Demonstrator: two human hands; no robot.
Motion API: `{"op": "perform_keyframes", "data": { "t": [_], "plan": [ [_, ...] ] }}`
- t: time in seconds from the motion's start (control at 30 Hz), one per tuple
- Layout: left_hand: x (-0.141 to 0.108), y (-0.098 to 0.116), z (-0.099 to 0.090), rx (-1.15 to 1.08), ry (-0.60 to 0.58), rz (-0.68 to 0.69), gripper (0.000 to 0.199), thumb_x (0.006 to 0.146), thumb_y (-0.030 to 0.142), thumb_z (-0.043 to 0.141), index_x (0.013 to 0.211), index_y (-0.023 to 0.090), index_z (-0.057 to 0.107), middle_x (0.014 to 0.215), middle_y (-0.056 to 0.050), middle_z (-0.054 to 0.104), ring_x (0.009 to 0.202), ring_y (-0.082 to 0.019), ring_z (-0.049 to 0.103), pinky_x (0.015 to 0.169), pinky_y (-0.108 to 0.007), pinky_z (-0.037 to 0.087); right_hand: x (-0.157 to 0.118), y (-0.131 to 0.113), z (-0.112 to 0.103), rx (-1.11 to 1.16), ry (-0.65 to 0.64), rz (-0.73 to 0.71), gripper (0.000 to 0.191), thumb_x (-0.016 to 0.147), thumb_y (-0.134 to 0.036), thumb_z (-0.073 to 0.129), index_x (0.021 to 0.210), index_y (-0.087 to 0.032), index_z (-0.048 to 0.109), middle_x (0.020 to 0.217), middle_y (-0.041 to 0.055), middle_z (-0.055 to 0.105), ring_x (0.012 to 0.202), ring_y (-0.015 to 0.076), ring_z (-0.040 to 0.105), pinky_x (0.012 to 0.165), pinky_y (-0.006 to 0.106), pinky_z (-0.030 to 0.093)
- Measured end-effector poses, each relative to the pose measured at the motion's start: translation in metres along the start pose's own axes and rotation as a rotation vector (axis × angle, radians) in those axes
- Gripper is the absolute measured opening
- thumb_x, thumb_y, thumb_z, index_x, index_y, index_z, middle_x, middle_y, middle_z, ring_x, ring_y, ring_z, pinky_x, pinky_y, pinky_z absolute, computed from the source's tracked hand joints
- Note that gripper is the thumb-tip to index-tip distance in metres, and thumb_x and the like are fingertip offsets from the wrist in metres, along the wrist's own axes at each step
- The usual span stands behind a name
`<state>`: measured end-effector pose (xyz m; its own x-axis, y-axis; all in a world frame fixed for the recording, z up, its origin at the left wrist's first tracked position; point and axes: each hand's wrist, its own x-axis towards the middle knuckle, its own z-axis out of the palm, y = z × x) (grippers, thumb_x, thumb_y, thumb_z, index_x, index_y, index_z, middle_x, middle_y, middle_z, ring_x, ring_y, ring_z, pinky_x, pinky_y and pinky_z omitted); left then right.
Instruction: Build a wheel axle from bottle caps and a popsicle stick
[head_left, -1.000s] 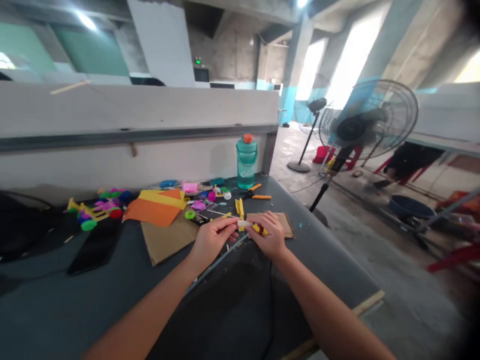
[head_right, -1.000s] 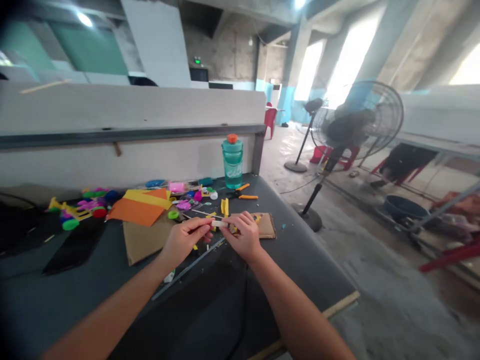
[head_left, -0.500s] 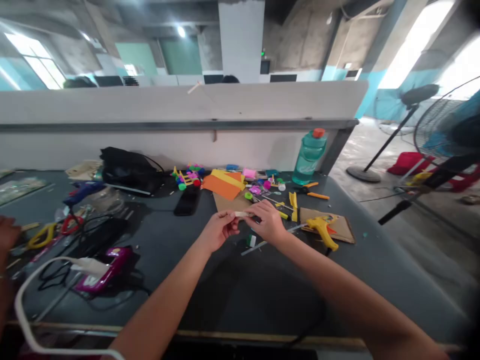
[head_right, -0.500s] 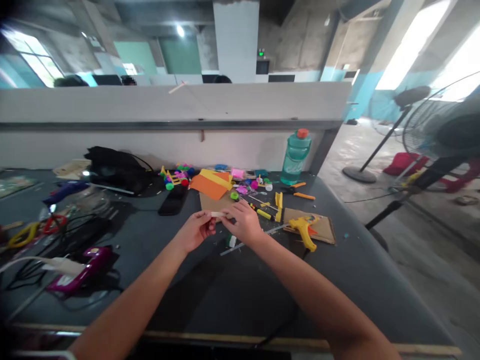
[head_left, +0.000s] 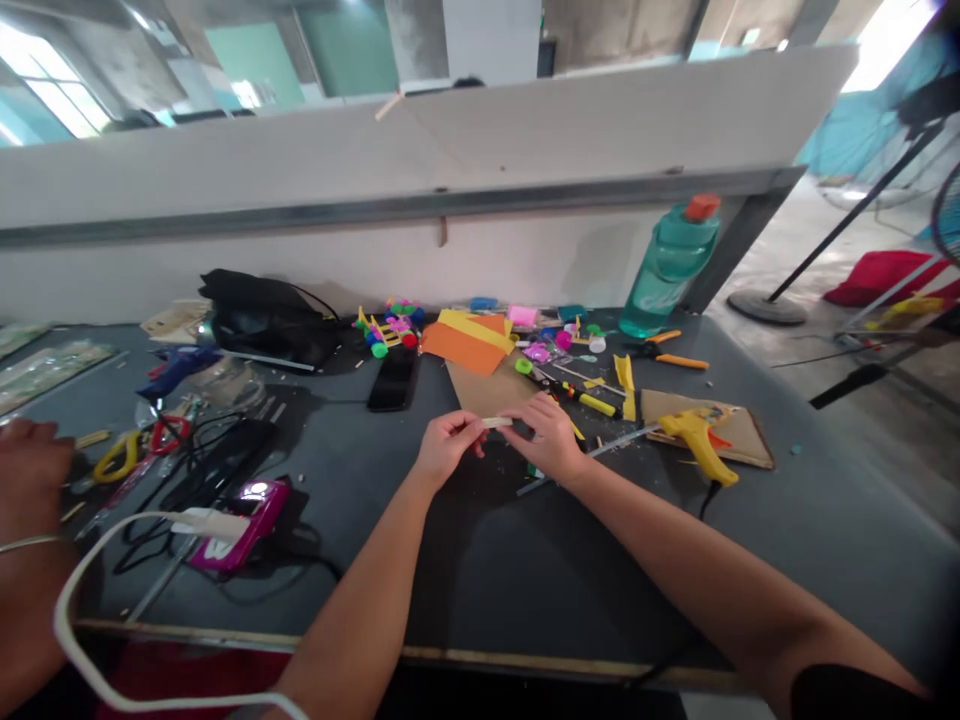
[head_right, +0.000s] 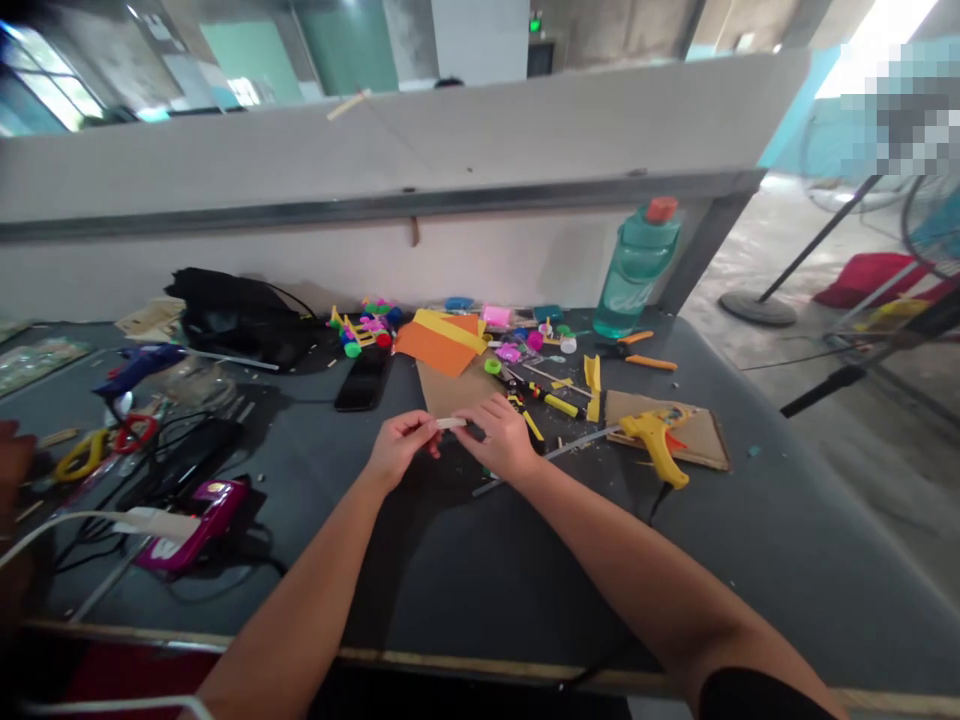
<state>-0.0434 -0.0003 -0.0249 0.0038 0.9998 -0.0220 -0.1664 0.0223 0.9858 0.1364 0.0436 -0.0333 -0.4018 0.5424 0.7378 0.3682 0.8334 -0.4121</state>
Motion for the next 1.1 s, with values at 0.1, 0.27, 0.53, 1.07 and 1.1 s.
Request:
{"op": "perform_keyframes", "data": {
  "t": [0.1,0.27,0.53,1.07,1.1],
  "plan": [
    [0.001,-0.003,-0.002,0.001,-0.023,-0.029,0.025,0.070,0.036,0.075,0.065,0.013,0.065,0.059,0.000,0.060,0.048,-0.009,0.053,0.051,-0.022,0.047,-0.004,0.001,0.001,0.007,-0.006,0.031,0.011,0.085,-0.026,0.060,0.088,-0.019,0.069,0.075,0.0053,0.069,0.072,0.0184,0.059,0.070,0.033,0.045],
    [0.002,-0.008,0.002,-0.068,-0.055,-0.089,0.032,0.069,0.042,0.074,0.065,0.012,0.062,0.060,0.000,0.059,0.045,-0.009,0.051,0.046,-0.024,0.048,-0.006,-0.002,0.000,0.018,0.018,0.050,0.009,0.084,-0.025,0.062,0.087,-0.019,0.069,0.073,0.0045,0.069,0.068,0.0175,0.058,0.068,0.032,0.045],
    [0.006,-0.012,0.008,-0.190,-0.060,-0.150,0.031,0.069,0.039,0.075,0.072,0.014,0.058,0.061,0.002,0.055,0.046,-0.007,0.048,0.044,-0.021,0.047,-0.005,0.001,-0.001,0.062,0.043,0.066,0.006,0.082,-0.022,0.065,0.086,-0.020,0.069,0.077,0.0044,0.072,0.070,0.0173,0.060,0.069,0.032,0.046],
    [0.007,-0.016,0.000,-0.175,-0.014,-0.144,0.025,0.066,0.033,0.076,0.070,0.013,0.061,0.059,0.003,0.057,0.046,-0.006,0.049,0.046,-0.021,0.048,-0.008,0.004,0.004,0.050,-0.013,0.090,0.009,0.083,-0.026,0.065,0.088,-0.020,0.068,0.075,0.0044,0.069,0.071,0.0181,0.059,0.070,0.032,0.045],
    [0.007,-0.016,0.000,-0.169,-0.015,-0.139,0.025,0.067,0.032,0.076,0.071,0.013,0.061,0.059,0.003,0.057,0.046,-0.006,0.049,0.046,-0.021,0.048,-0.008,0.004,0.004,0.040,-0.014,0.092,0.009,0.083,-0.027,0.065,0.089,-0.020,0.068,0.074,0.0044,0.069,0.070,0.0182,0.059,0.069,0.032,0.045]
  ]
}}
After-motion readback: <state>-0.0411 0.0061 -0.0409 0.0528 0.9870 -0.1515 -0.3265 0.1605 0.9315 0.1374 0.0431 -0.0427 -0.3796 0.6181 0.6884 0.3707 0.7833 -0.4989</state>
